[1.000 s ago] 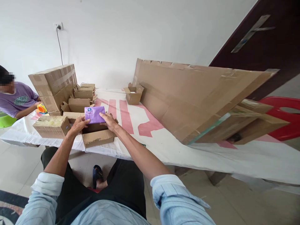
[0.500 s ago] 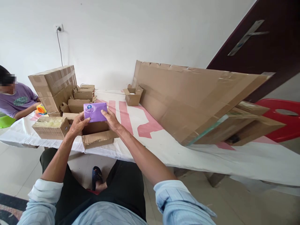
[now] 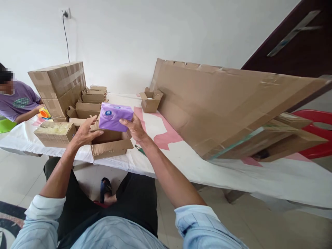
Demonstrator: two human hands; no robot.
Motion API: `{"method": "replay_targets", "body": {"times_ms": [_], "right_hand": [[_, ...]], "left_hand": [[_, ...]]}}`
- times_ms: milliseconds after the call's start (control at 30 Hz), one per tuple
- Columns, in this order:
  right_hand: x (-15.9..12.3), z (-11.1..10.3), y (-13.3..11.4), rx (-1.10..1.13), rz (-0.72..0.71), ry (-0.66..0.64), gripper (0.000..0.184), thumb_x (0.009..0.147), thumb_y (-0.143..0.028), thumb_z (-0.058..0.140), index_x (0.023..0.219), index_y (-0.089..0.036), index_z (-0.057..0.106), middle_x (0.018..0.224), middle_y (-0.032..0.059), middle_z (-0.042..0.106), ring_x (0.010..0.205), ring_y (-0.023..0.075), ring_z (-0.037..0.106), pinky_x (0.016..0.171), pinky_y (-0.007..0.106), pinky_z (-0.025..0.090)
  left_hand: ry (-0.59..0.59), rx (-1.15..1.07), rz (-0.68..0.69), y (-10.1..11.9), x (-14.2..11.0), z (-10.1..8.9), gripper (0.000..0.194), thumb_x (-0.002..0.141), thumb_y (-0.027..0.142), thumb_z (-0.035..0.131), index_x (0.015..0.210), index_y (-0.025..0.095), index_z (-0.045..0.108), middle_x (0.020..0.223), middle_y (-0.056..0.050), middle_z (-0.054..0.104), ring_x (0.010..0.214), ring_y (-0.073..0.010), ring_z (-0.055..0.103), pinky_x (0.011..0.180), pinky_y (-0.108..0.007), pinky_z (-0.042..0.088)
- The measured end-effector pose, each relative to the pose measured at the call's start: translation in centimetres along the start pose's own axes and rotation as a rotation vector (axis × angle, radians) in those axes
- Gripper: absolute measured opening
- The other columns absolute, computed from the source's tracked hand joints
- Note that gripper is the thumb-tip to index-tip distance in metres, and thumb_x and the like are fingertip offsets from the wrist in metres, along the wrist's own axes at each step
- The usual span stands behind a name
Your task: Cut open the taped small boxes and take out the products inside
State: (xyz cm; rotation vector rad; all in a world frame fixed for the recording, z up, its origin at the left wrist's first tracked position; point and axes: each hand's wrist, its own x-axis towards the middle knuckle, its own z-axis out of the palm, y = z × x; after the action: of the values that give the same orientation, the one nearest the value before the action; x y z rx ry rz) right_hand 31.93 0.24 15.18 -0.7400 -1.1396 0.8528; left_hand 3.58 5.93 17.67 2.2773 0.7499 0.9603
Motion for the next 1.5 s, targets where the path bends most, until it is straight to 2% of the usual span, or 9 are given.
{"method": "replay_targets", "body": {"times_ms": [167, 267, 367, 467, 700, 1100, 1200, 1333, 1500], "right_hand": [[1.6, -3.3, -0.3, 0.041, -0.063, 0.143, 0.076, 0.075, -0.07, 0.099, 0.135, -0.029, 0.076, 0.131, 0.0057, 0.087, 0.129, 0.0323, 0.079, 0.114, 0.048, 0.065], [1.9, -5.0, 0.5, 0.045, -0.059, 0.2, 0.077, 0.074, -0.07, 0.099, 0.135, -0.029, 0.076, 0.129, 0.0062, 0.087, 0.13, 0.0336, 0.078, 0.112, 0.048, 0.066], [1.7, -6.6, 2.0, 0.046, -0.019, 0.26, 0.073, 0.075, -0.069, 0.097, 0.133, -0.03, 0.076, 0.127, 0.0059, 0.087, 0.13, 0.0349, 0.078, 0.106, 0.049, 0.068], [1.4, -7.7, 3.7, 0.059, 0.015, 0.308, 0.068, 0.077, -0.068, 0.095, 0.131, -0.03, 0.076, 0.127, 0.0056, 0.087, 0.131, 0.0358, 0.077, 0.102, 0.05, 0.069], [1.2, -7.5, 8.0, 0.148, 0.097, 0.353, 0.071, 0.074, -0.069, 0.094, 0.129, -0.027, 0.076, 0.124, 0.0077, 0.087, 0.128, 0.0368, 0.079, 0.103, 0.052, 0.069], [1.4, -7.0, 13.6, 0.279, 0.224, 0.387, 0.074, 0.066, -0.073, 0.098, 0.121, -0.028, 0.077, 0.111, 0.005, 0.088, 0.105, 0.0317, 0.081, 0.092, 0.047, 0.069], [1.3, -7.0, 14.4, 0.298, 0.231, 0.407, 0.07, 0.064, -0.072, 0.1, 0.113, -0.028, 0.077, 0.11, 0.0049, 0.088, 0.105, 0.0312, 0.081, 0.098, 0.049, 0.069], [0.6, -7.1, 15.4, 0.308, 0.236, 0.438, 0.063, 0.065, -0.069, 0.1, 0.107, -0.029, 0.075, 0.106, 0.0033, 0.088, 0.105, 0.0301, 0.081, 0.102, 0.051, 0.068], [0.0, -7.3, 16.5, 0.219, 0.232, 0.409, 0.063, 0.069, -0.07, 0.097, 0.112, -0.028, 0.076, 0.107, 0.0033, 0.085, 0.106, 0.0296, 0.079, 0.101, 0.049, 0.064]], "left_hand": [[-0.399, 0.434, -0.079, 1.4, -1.8, 2.7, 0.075, 0.097, 0.062, 0.087, 0.16, 0.024, 0.072, 0.168, -0.019, 0.07, 0.158, -0.0437, 0.063, 0.132, -0.057, 0.048], [-0.552, 0.523, -0.068, 2.3, -2.4, 4.3, 0.058, 0.097, 0.035, 0.087, 0.153, 0.027, 0.075, 0.155, -0.014, 0.079, 0.147, -0.0398, 0.072, 0.124, -0.05, 0.053], [-0.513, 0.513, -0.083, 2.0, -2.7, 4.5, 0.055, 0.088, 0.01, 0.078, 0.14, 0.028, 0.08, 0.136, -0.01, 0.086, 0.128, -0.0382, 0.081, 0.114, -0.047, 0.057], [-0.492, 0.423, -0.067, 1.2, -3.4, 3.5, 0.06, 0.08, 0.009, 0.08, 0.136, 0.032, 0.082, 0.129, -0.009, 0.087, 0.123, -0.0392, 0.081, 0.11, -0.048, 0.057], [-0.494, 0.338, -0.022, 1.6, -5.4, 1.5, 0.072, 0.083, 0.033, 0.102, 0.151, 0.033, 0.079, 0.144, -0.012, 0.082, 0.137, -0.0381, 0.073, 0.122, -0.052, 0.055], [-0.512, 0.32, -0.107, 3.2, -5.6, 0.2, 0.094, 0.079, 0.078, 0.1, 0.16, 0.037, 0.077, 0.158, -0.016, 0.077, 0.153, -0.0445, 0.067, 0.131, -0.059, 0.054], [-0.433, 0.257, -0.141, 4.2, -4.7, -0.1, 0.082, 0.084, 0.08, 0.095, 0.154, 0.039, 0.081, 0.155, -0.013, 0.079, 0.154, -0.0447, 0.067, 0.131, -0.061, 0.053], [-0.174, 0.241, -0.157, 5.2, -2.6, -0.9, 0.05, 0.099, 0.07, 0.084, 0.133, 0.033, 0.09, 0.134, -0.013, 0.086, 0.133, -0.0407, 0.077, 0.119, -0.055, 0.06], [0.185, 0.273, -0.381, 1.2, -0.5, -2.9, 0.05, 0.09, 0.072, 0.085, 0.107, 0.026, 0.087, 0.111, -0.01, 0.085, 0.105, -0.0332, 0.076, 0.098, -0.047, 0.063]]}}
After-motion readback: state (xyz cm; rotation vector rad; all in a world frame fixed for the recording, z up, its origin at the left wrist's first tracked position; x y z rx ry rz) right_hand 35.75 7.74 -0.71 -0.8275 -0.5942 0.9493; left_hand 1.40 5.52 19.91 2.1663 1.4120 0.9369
